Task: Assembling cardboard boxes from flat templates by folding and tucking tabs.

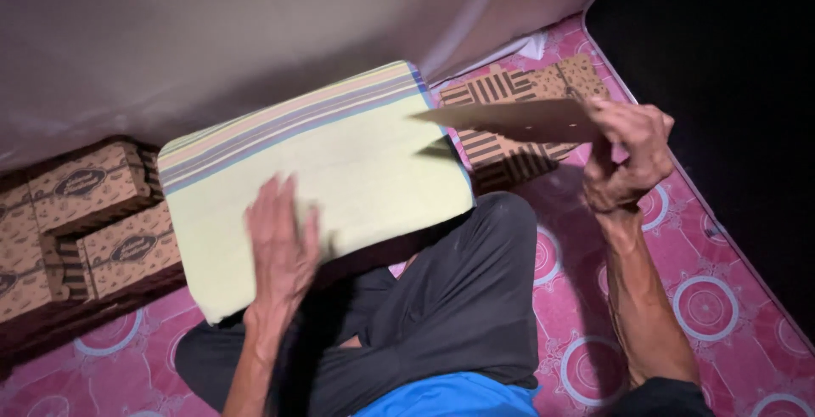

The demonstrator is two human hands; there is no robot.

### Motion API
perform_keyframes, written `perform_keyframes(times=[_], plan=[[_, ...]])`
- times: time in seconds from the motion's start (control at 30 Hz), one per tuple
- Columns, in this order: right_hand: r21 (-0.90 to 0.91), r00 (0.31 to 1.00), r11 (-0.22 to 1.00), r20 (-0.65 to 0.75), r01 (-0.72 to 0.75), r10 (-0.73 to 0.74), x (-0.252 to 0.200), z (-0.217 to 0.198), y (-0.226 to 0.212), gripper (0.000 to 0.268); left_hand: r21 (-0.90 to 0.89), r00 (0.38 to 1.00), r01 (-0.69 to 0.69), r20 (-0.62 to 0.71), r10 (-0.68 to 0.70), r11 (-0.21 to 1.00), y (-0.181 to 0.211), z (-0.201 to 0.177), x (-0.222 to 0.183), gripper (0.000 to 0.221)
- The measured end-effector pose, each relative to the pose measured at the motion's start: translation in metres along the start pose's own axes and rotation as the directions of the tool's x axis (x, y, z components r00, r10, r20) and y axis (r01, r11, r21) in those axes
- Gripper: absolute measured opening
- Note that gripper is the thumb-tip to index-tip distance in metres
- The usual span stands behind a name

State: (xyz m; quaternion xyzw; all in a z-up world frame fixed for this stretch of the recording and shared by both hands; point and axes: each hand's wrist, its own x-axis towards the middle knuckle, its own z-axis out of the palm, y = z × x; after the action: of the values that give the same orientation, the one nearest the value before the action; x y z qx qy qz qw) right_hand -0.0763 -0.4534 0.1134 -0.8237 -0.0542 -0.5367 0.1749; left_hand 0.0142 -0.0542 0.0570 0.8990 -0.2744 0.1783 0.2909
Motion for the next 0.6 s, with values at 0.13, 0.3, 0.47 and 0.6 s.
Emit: perform_keyframes(times=[0.13, 0.3, 0.47, 0.6], plan=[[0.076, 0.95, 0.952, -0.132, 0.296, -0.284, -0.003, 0.024, 0.003, 0.038, -0.204, 0.981, -0.186, -0.085, 0.172, 0.961, 0.076, -0.02, 0.054, 0.058], [0.322, 0.883, 0.845, 0.051, 0.427, -0.466, 0.024, 0.034, -0.043, 0.007, -0.277, 0.9, -0.377, 0.115, 0.42, 0.884, 0.115, -0.014, 0.084, 0.074], [0.259, 0.863, 0.831, -0.02, 0.492, -0.505, 0.038, 0.053, -0.079, 0.011, -0.505, 0.955, -0.182, 0.113, 0.274, 0.843, 0.091, 0.016, 0.074, 0.067], [0.237, 0.862, 0.832, -0.044, 0.501, -0.506, 0.044, 0.061, -0.063, 0.029, -0.679, 0.989, 0.028, 0.124, 0.077, 0.734, 0.081, -0.015, 0.088, 0.041]])
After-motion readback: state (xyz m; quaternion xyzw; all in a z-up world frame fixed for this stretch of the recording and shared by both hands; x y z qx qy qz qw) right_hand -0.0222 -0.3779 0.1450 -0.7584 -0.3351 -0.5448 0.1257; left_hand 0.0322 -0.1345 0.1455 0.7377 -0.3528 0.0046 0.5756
